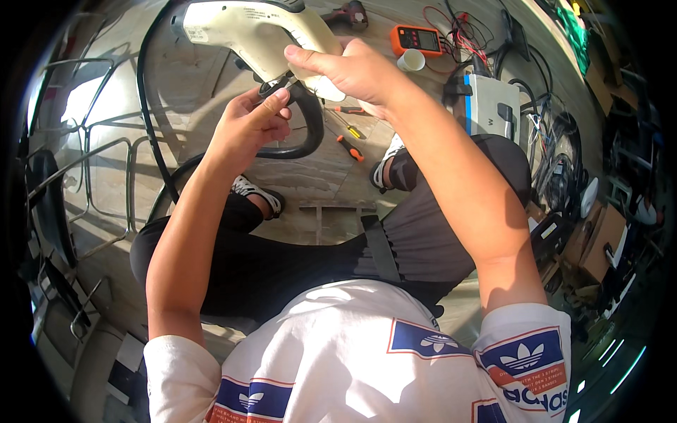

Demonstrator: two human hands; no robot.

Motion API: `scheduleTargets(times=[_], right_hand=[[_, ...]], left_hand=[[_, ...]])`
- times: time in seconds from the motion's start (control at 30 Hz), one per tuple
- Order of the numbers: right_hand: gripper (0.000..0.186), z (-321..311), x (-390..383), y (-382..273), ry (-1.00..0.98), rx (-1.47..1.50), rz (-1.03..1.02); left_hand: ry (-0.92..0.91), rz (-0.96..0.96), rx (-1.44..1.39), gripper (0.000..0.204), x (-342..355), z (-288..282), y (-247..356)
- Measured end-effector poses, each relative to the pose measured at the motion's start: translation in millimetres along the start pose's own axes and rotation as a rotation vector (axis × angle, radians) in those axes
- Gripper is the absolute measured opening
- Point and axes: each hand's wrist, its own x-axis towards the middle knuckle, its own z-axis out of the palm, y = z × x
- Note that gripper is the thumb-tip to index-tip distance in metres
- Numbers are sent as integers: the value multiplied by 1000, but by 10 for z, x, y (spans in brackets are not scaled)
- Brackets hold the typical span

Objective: The person disassembles an EV charger handle by removing screws with a screwdriver and a power drill. They take apart the white plastic housing and remove internal components.

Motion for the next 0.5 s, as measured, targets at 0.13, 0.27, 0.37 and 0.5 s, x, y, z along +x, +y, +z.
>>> scheduleTargets(times=[0.13,0.27,0.37,0.5], right_hand=[[44,30,-38,-31,-34,0,14],[49,55,-68,-23,-17,-4,-28],[51,60,-81,-58,-56,-9,-49],[52,59,-105,-87,-68,-36,-2]], left_hand=[[58,2,54,43,-4,26,26],[70,31,80,47,9,82,12],[102,49,119,49,-13,110,30],[125,62,238,50,-28,120,49]])
